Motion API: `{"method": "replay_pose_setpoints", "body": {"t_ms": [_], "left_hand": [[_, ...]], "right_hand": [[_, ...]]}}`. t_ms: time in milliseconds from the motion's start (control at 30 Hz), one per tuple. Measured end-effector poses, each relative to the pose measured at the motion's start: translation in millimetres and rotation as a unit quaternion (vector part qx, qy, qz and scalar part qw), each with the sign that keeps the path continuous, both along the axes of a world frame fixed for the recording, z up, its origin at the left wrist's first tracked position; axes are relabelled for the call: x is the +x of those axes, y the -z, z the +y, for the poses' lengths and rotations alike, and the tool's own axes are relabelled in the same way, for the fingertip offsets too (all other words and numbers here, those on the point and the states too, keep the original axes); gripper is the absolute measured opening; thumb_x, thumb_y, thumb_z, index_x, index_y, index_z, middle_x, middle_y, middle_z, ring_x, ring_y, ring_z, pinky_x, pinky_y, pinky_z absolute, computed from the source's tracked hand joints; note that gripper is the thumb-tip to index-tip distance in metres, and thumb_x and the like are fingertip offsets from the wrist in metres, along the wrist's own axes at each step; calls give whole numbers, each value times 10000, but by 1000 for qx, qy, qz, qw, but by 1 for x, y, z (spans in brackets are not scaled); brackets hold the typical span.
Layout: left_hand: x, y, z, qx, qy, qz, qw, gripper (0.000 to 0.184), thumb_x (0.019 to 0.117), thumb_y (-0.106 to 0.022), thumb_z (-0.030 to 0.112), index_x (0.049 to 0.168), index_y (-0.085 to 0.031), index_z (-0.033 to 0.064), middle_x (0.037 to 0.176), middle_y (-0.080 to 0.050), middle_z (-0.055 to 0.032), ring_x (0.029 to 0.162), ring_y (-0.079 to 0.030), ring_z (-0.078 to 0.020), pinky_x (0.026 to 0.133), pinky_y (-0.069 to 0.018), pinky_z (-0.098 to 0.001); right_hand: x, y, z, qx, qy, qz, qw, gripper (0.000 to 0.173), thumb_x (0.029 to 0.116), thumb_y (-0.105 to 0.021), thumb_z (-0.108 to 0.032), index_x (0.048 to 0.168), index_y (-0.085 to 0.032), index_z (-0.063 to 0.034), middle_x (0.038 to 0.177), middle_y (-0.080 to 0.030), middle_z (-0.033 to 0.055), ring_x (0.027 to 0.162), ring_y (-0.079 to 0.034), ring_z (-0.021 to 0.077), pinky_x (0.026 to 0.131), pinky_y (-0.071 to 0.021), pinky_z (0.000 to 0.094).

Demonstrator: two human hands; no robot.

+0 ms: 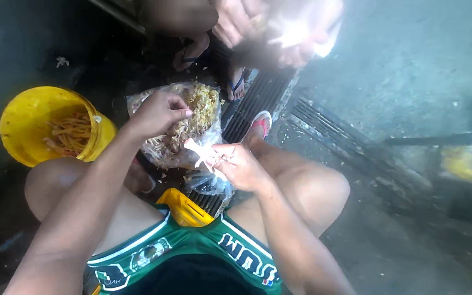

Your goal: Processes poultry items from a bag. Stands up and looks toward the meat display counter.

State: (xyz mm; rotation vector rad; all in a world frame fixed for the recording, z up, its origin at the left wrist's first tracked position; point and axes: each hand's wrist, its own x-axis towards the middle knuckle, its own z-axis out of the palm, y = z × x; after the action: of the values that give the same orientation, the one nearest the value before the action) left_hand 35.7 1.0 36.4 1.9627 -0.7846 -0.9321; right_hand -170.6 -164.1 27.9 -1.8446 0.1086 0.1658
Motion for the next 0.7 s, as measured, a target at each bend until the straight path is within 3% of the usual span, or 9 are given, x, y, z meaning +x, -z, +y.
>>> {"method": "replay_pose_setpoints", "body": {"t_ms": [100, 133, 200, 267, 400, 467, 533, 600, 700], "left_hand": [[4, 10, -4, 129, 50, -129, 982, 378, 958, -725, 408, 1275, -728, 201, 1175, -656, -131, 1048, -648, -280, 909, -548, -533], [-1, 14, -7, 157, 48, -172, 971, 353, 971, -705, 388, 1263, -732, 192, 1169, -659, -160, 1092, -643, -334, 933, -528, -590], [-13, 14, -13, 171, 3, -196, 966, 224, 1003, -635, 245, 1174, -747, 156, 1051, -727, -149, 1013, -692, -346, 881, -541, -611], [-18, 8, -18, 180, -10, -165, 970, 251, 1004, -611, 179, 1224, -727, 149, 1018, -734, -138, 957, -705, -331, 852, -556, -593], [-19, -3, -13, 232, 46, -130, 963, 254, 1029, -544, 196, 1231, -680, 123, 1007, -706, -158, 943, -691, -359, 814, -550, -627], [-20, -11, -8, 156, 30, -79, 984, 355, 1114, -411, 329, 1118, -675, 92, 868, -677, -109, 778, -669, -267, 706, -555, -519], [-25, -18, -8, 39, -5, 30, 999, 488, 1116, -333, 463, 1131, -677, 117, 765, -652, -36, 627, -613, -146, 565, -520, -335], [-34, -17, -15, -29, -12, 97, 995, 450, 1101, -391, 459, 1137, -679, 115, 746, -624, -22, 581, -566, -114, 523, -489, -287], [-46, 2, -27, -41, -50, 108, 992, 133, 1027, -596, 192, 1088, -646, 85, 749, -626, -46, 586, -562, -133, 539, -477, -305]], "right_hand": [[-2, 1, 1, -54, 17, -7, 998, 280, 1030, -562, -284, 826, -684, -136, 623, -572, -59, 557, -546, 29, 517, -470, 241], [-2, 1, 1, -71, 29, -2, 997, 287, 1033, -551, -287, 818, -676, -145, 609, -557, -63, 542, -531, 31, 504, -453, 248], [-3, 1, 1, -81, 56, -1, 995, 291, 1035, -538, -278, 812, -668, -145, 597, -536, -59, 518, -508, 40, 479, -430, 250], [-3, 0, -1, -67, 85, -1, 994, 282, 1036, -533, -261, 841, -696, -138, 614, -564, -49, 517, -521, 50, 476, -449, 252], [-1, 3, -3, -20, 148, -16, 989, 287, 1049, -533, -230, 874, -716, -94, 611, -571, -14, 493, -518, 73, 453, -454, 257], [2, 6, -2, -4, 172, -22, 985, 290, 1053, -528, -224, 880, -710, -78, 618, -576, 0, 492, -521, 83, 455, -460, 261], [5, 8, 0, -4, 182, -15, 983, 280, 1054, -535, -226, 918, -729, -76, 643, -602, 2, 502, -533, 81, 464, -470, 264], [8, 9, 3, -6, 174, -5, 985, 269, 1052, -536, -220, 938, -735, -79, 654, -610, 4, 510, -536, 83, 470, -469, 268], [11, 10, 14, -4, 154, 7, 988, 269, 1042, -546, -225, 885, -712, -82, 616, -577, 13, 490, -525, 102, 456, -464, 283]]}}
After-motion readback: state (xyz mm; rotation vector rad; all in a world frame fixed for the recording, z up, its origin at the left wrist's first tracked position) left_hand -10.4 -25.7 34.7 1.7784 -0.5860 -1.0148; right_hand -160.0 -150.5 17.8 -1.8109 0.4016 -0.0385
